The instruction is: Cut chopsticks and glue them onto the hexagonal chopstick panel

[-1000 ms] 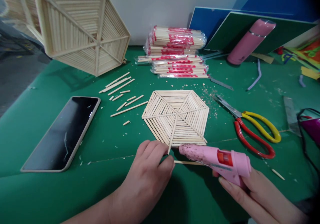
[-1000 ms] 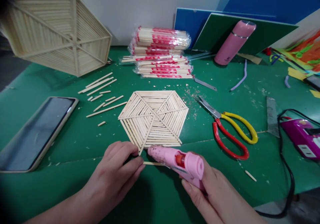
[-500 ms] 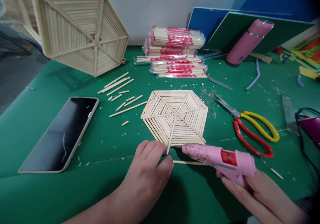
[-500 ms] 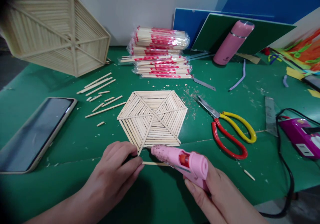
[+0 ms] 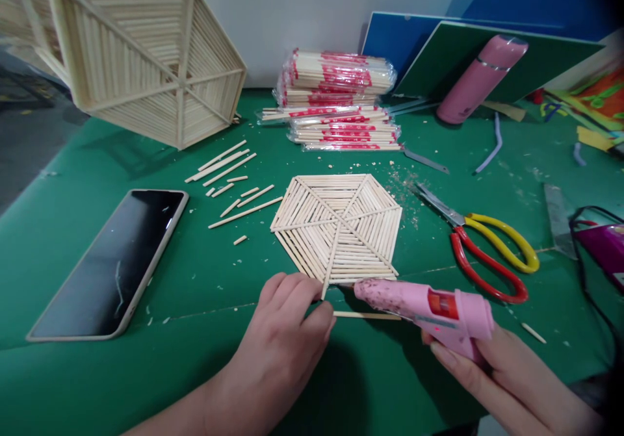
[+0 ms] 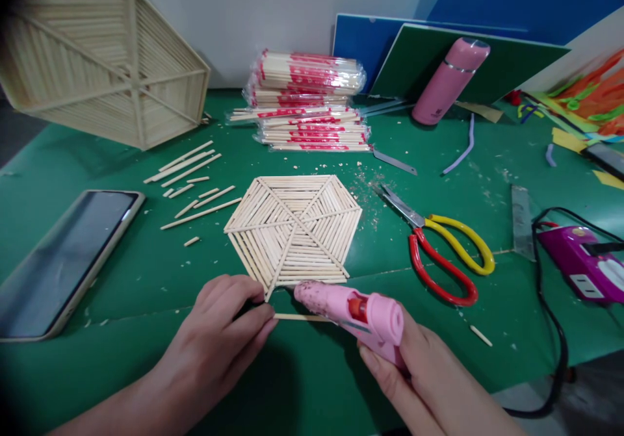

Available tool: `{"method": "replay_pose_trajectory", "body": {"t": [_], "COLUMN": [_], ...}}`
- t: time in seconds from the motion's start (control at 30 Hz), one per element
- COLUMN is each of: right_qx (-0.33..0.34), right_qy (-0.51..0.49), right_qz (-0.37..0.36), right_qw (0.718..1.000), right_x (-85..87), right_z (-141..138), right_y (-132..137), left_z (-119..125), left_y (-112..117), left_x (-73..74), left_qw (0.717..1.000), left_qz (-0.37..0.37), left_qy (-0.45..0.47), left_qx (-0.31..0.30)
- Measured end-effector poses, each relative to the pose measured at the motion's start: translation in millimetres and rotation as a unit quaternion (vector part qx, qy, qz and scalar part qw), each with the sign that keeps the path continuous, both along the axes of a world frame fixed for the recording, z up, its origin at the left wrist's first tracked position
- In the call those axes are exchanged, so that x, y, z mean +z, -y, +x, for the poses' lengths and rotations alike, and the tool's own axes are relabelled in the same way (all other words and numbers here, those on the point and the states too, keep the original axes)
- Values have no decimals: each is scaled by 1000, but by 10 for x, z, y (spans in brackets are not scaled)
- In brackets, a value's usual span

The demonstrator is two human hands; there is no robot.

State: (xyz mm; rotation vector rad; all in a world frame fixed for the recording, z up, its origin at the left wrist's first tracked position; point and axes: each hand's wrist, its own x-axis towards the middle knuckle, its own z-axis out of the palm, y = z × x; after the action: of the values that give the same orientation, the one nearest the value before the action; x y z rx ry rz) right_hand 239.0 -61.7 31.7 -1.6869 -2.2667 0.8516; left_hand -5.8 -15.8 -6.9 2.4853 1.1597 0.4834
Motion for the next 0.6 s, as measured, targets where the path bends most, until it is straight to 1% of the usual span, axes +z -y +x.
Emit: {"method": "replay_pose_trajectory", "body": {"t": [0.13,0.4,0.6], "right_qx": [-38,-24,-38], "right_qy": [1,20,11], "right_qz": [-13,-16,-19], "right_qw": [999,999,999], "right_x": [36,11,-18], "right_z": [30,84,127], "right_y": [11,0,67], "left_z": [-1,-6,-7], "left_y": [0,-17,-10], "left_x": [0,1,-2], "left_qw": [1000,1000,1000], "left_qz": [-6,-9,-1], "left_qy": [5,6,8], "left_qx": [-4,-7,-3]}}
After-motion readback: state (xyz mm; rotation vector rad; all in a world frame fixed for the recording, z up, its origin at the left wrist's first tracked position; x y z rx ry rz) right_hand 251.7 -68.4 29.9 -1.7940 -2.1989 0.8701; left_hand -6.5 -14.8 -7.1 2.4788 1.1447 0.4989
